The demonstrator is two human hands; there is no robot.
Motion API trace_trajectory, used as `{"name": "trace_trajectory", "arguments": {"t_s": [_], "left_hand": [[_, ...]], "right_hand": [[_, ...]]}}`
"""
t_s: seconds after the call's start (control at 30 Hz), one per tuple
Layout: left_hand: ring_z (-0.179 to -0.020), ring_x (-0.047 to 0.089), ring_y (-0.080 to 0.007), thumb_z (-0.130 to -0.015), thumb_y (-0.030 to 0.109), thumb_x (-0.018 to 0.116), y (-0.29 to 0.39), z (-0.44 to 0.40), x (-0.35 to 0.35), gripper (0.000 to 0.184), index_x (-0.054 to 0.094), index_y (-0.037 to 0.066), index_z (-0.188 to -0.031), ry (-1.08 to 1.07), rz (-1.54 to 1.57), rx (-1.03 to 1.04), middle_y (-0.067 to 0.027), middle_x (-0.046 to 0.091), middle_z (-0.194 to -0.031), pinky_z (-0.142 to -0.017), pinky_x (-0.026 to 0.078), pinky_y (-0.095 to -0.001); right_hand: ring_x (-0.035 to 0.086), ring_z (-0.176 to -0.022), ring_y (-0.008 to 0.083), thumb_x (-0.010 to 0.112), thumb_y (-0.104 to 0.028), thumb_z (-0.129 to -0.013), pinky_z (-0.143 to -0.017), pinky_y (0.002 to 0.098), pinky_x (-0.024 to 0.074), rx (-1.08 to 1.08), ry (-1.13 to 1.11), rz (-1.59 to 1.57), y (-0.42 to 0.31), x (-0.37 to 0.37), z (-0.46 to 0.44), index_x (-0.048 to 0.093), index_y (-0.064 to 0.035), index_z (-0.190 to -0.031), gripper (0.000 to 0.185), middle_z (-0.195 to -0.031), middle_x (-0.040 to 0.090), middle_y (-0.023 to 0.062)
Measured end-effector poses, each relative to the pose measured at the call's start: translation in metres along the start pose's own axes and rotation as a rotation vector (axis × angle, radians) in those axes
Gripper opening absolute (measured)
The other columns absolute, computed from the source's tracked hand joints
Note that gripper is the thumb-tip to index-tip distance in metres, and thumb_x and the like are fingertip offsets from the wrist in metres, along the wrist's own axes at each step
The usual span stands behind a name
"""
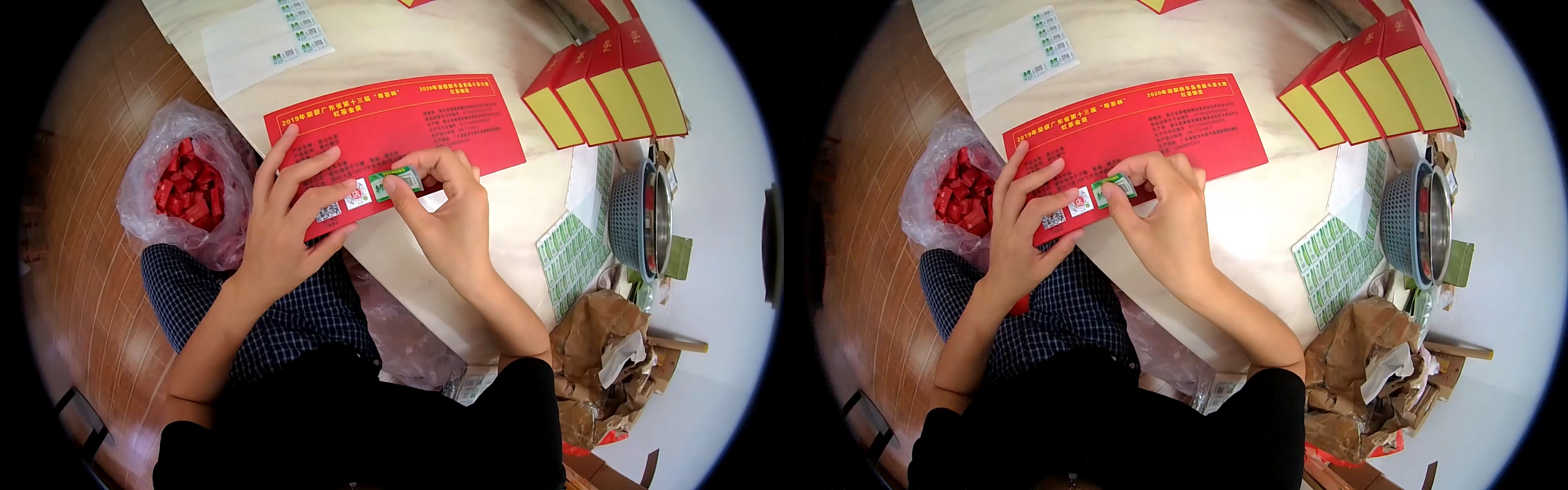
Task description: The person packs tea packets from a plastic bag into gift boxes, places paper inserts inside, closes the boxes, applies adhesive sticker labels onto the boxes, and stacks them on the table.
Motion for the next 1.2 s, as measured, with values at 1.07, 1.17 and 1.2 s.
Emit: {"name": "trace_trajectory", "arguments": {"t_s": [1.07,1.17,1.2], "left_hand": [[-0.144,0.019,-0.0251,-0.084,0.052,0.056,0.065,-0.023,0.068,0.083,0.031,0.002,-0.145,-0.414,-0.685,0.116,-0.0139,0.026,-0.153,-0.115,0.016,-0.0511],[-0.144,0.02,-0.0272,-0.086,0.047,0.056,0.086,-0.031,0.085,0.082,0.026,0.002,-0.147,-0.432,-0.703,0.324,-0.015,0.028,-0.153,-0.116,0.017,-0.0448],[-0.141,0.025,-0.0289,-0.087,0.044,0.058,0.089,-0.021,0.101,0.079,0.027,0.003,-0.147,-0.508,-0.448,0.349,-0.0158,0.029,-0.152,-0.115,0.021,-0.044]], "right_hand": [[0.057,-0.105,0.0375,0.049,-0.027,-0.097,-0.092,0.0413,0.0436,0.13,0.22,0.362,0.079,-0.082,-0.043,0.05,0.0025,-0.126,0.041,-0.114,0.06,0.024],[0.056,-0.109,0.0388,0.045,-0.029,-0.098,-0.093,0.0419,0.0436,0.139,0.245,0.456,0.082,-0.073,-0.04,0.052,0.0003,-0.125,0.04,-0.117,0.059,0.0247],[0.056,-0.109,0.039,0.044,-0.029,-0.099,-0.093,0.042,0.0437,0.123,0.262,0.463,0.084,-0.073,-0.04,0.052,-0.0004,-0.125,0.039,-0.117,0.06,0.0244]]}}
Point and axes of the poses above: each hand's wrist, its own z-axis away from the middle knuckle, its own x-axis out of the palm, y = z × x, the point moved 8 cm from there along -z, towards the middle knuckle
